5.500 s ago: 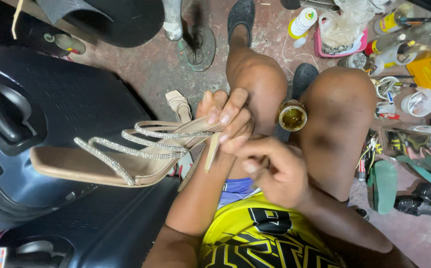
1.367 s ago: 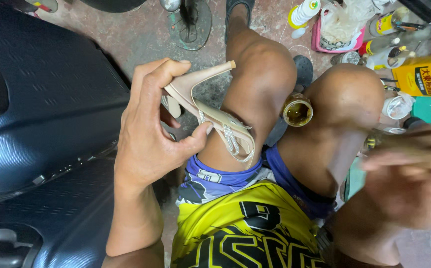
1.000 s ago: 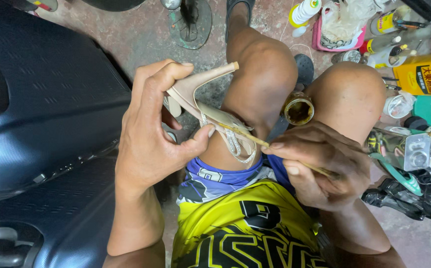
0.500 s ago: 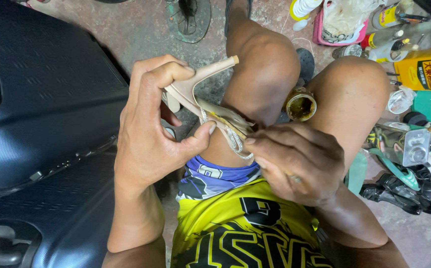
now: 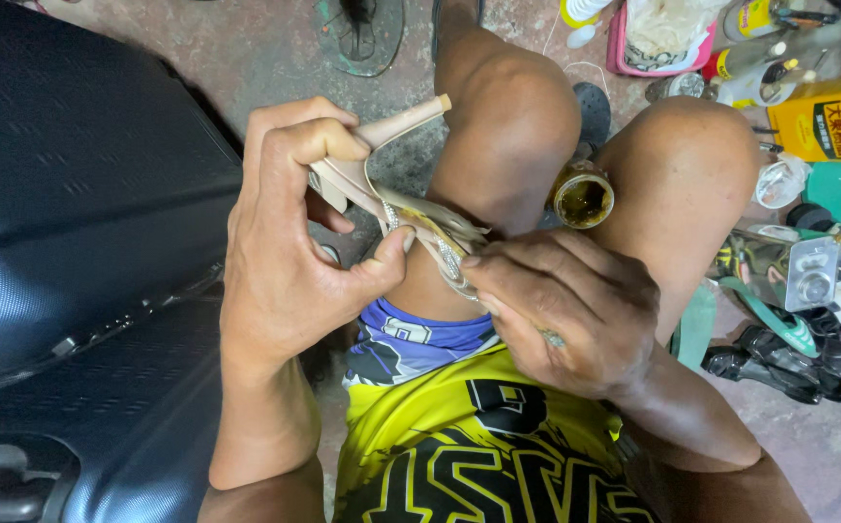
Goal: The person paints the heel and sole of a beige high-heeled sandal using a small brush and a container of brownish liquid. The person holds the shoe in the left hand and repeatedly dips the brush to apply the liquid to the heel and sole areas.
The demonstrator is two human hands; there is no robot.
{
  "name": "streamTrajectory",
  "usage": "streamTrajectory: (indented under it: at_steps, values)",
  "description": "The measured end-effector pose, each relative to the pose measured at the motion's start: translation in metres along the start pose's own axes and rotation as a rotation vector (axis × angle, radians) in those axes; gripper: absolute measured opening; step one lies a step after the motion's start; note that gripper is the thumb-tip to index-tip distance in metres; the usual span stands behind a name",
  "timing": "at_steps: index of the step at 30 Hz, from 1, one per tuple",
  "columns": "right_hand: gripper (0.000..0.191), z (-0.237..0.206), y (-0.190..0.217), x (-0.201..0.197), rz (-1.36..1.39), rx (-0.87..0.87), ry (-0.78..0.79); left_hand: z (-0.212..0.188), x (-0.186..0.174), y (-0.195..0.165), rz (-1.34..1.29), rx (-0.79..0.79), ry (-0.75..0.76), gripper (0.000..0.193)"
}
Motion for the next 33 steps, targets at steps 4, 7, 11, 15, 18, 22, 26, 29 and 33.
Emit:
streamTrajectory:
  at_steps: [4, 7, 11, 15, 18, 22, 26, 29, 33]
  values:
    - [0.033, 0.006, 0.000, 0.000, 0.024, -0.023, -0.014, 0.001, -0.002, -0.007, -0.006, 0.015, -0.002, 0.062]
    - [0.034, 0.011, 0.001, -0.003, 0.041, 0.038, -0.002, 0.003, -0.002, -0.011, 0.012, 0.008, 0.003, 0.061]
    - [0.032, 0.017, 0.006, -0.006, 0.025, 0.017, -0.049, 0.003, -0.004, -0.013, 0.027, 0.023, -0.010, 0.061]
    - [0.036, 0.017, 0.008, -0.004, -0.003, 0.003, 0.023, 0.003, -0.002, -0.011, 0.014, -0.007, 0.000, 0.061]
    - [0.037, 0.012, 0.004, -0.006, -0.005, 0.044, 0.081, 0.003, -0.004, -0.009, 0.004, 0.011, 0.002, 0.059]
    - [0.032, 0.005, -0.001, -0.012, 0.024, 0.113, 0.098, 0.000, -0.006, -0.007, 0.000, -0.005, -0.012, 0.061]
    - [0.028, 0.000, -0.004, -0.015, 0.022, 0.127, 0.068, -0.001, -0.003, -0.005, 0.012, -0.004, -0.016, 0.060]
    - [0.029, -0.002, -0.002, -0.017, 0.037, 0.102, 0.085, -0.003, -0.003, -0.004, 0.011, -0.003, -0.013, 0.058]
    - [0.028, -0.006, 0.000, -0.020, 0.058, 0.160, 0.070, -0.003, -0.002, -0.002, -0.004, -0.013, -0.020, 0.060]
Point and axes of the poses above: each hand's wrist, its own z-axis towards the middle knuckle, its own x-axis out of the palm, y = z × x, the point moved 5 cm from there along z, towards the middle knuckle, and after that the axes turned 11 degrees about z, right-handed, at the moved point
